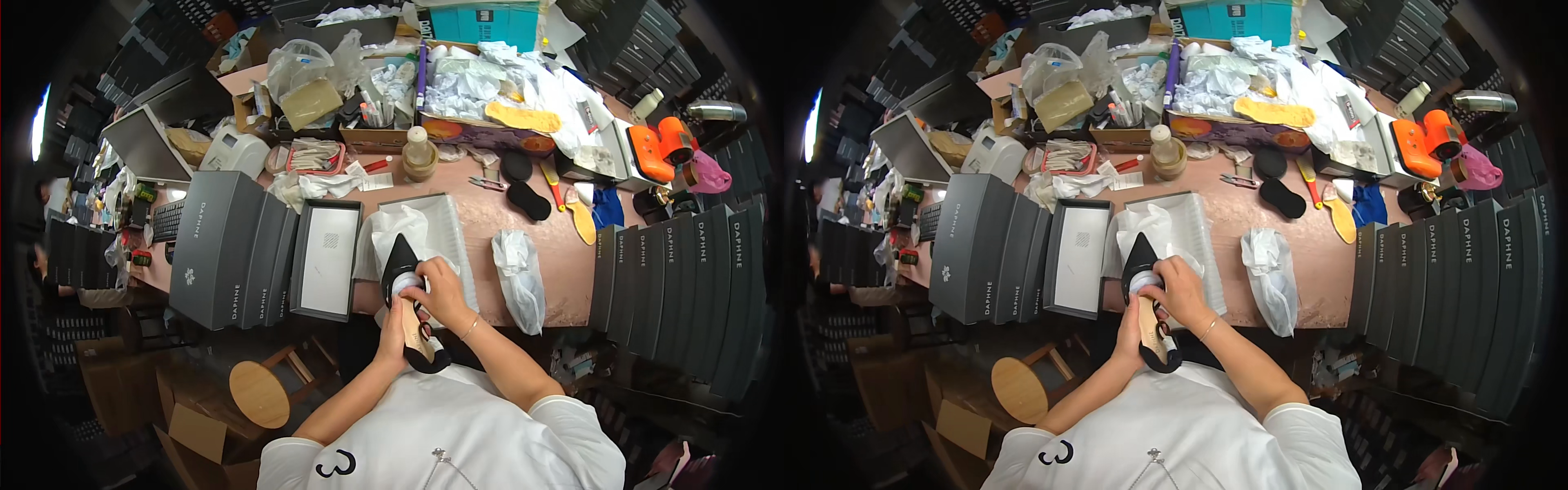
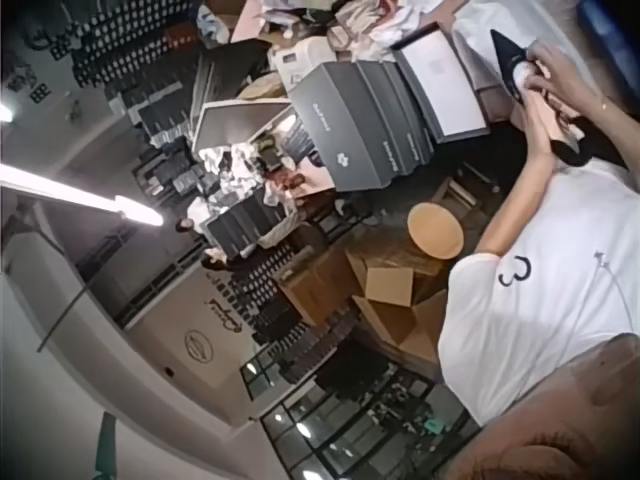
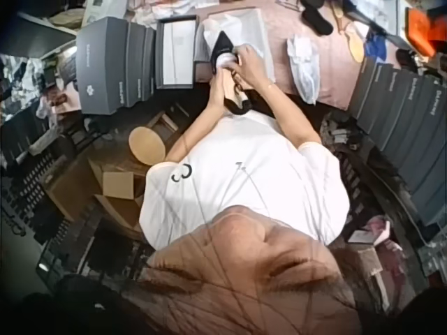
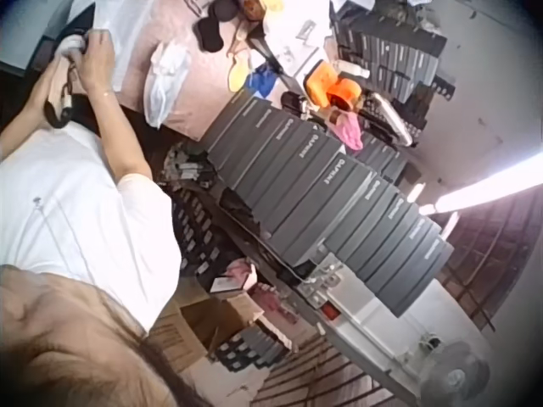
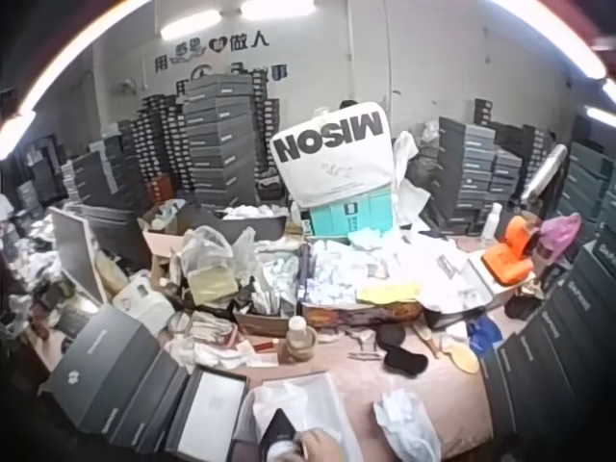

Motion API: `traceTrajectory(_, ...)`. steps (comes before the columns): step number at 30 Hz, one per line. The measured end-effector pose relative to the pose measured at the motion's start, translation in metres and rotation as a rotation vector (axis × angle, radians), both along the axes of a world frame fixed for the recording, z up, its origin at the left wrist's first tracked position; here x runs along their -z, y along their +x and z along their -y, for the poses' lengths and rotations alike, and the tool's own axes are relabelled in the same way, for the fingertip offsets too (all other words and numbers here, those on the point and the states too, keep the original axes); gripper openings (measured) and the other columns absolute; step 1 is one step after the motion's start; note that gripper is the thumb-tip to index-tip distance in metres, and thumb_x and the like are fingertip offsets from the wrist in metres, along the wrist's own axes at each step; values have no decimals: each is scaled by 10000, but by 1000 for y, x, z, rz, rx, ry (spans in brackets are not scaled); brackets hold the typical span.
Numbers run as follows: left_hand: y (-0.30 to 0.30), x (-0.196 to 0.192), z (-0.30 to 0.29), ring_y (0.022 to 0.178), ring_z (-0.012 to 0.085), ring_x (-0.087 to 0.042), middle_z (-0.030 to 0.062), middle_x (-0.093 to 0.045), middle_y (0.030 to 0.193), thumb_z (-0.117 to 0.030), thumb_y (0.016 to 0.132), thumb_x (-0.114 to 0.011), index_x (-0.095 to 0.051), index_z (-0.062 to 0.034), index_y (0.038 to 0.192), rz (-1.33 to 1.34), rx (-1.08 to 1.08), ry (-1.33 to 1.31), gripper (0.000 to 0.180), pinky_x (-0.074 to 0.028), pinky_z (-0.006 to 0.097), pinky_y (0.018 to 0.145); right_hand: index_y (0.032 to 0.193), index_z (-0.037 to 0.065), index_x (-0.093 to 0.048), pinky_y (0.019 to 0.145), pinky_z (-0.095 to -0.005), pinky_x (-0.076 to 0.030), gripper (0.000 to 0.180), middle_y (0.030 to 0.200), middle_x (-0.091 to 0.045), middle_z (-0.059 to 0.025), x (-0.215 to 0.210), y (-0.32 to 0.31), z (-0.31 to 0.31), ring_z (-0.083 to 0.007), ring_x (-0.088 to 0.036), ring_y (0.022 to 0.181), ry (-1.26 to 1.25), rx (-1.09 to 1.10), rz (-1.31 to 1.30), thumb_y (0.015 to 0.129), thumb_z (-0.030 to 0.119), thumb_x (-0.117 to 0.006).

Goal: Inspect shoes, wrap them in tissue paper, and pack them into a shoe box.

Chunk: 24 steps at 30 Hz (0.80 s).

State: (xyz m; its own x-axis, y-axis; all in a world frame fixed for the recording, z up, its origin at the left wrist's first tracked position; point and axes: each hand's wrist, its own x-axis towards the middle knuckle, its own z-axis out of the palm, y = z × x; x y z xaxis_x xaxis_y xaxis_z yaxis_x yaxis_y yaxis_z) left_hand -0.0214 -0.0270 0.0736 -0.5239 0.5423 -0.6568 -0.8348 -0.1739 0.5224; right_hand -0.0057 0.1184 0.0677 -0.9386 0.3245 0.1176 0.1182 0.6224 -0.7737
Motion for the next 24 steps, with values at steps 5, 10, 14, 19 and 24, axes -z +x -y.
traceTrajectory(5,15,-8,-7,641,156,-582,57,-561,812,-579,960,-362,-490,-73,1116,-5,125,55,545,-520,294,599,1432,43,-325,1017,-379,-388,907,1339,-462,-259,-10,12,-19,-385,-476,1224,-194,10,-122,679,199,-807)
traceTrajectory(10,4,-5,-25,648,162,-603,74,-586,851,-551,970,-368,-482,-79,1186,-24,178,117,531,-520,289,576,1432,6,-309,999,-380,-402,843,1344,-464,-254,-9,14,-36,-381,-484,1215,-270,-1,8,757,244,-755)
traceTrajectory(14,-53,19,-24,975,213,-605,130,-592,1125,-473,965,-474,-377,-56,1380,-256,202,-223,596,-488,337,850,1476,72,-204,1045,-450,-364,1004,1437,-267,-349,-20,58,-87,-447,-396,1272,88,-19,318,718,361,-795)
traceTrajectory(19,-55,-21,-33,1194,189,-505,140,-540,1289,-309,960,-563,-402,15,1379,-736,315,-164,553,-372,310,1022,1448,69,-274,1010,-432,-405,899,1377,-379,-332,65,156,-154,-454,-462,1212,-23,347,722,701,230,-748)
traceTrajectory(24,23,-10,-31,1365,239,-312,132,-297,1485,-405,984,-475,-218,-40,1477,-670,514,-130,665,-277,325,1094,1349,-58,-382,990,-422,-396,662,1238,-494,-294,17,124,-91,-428,-487,1156,-148,408,139,753,127,-601)
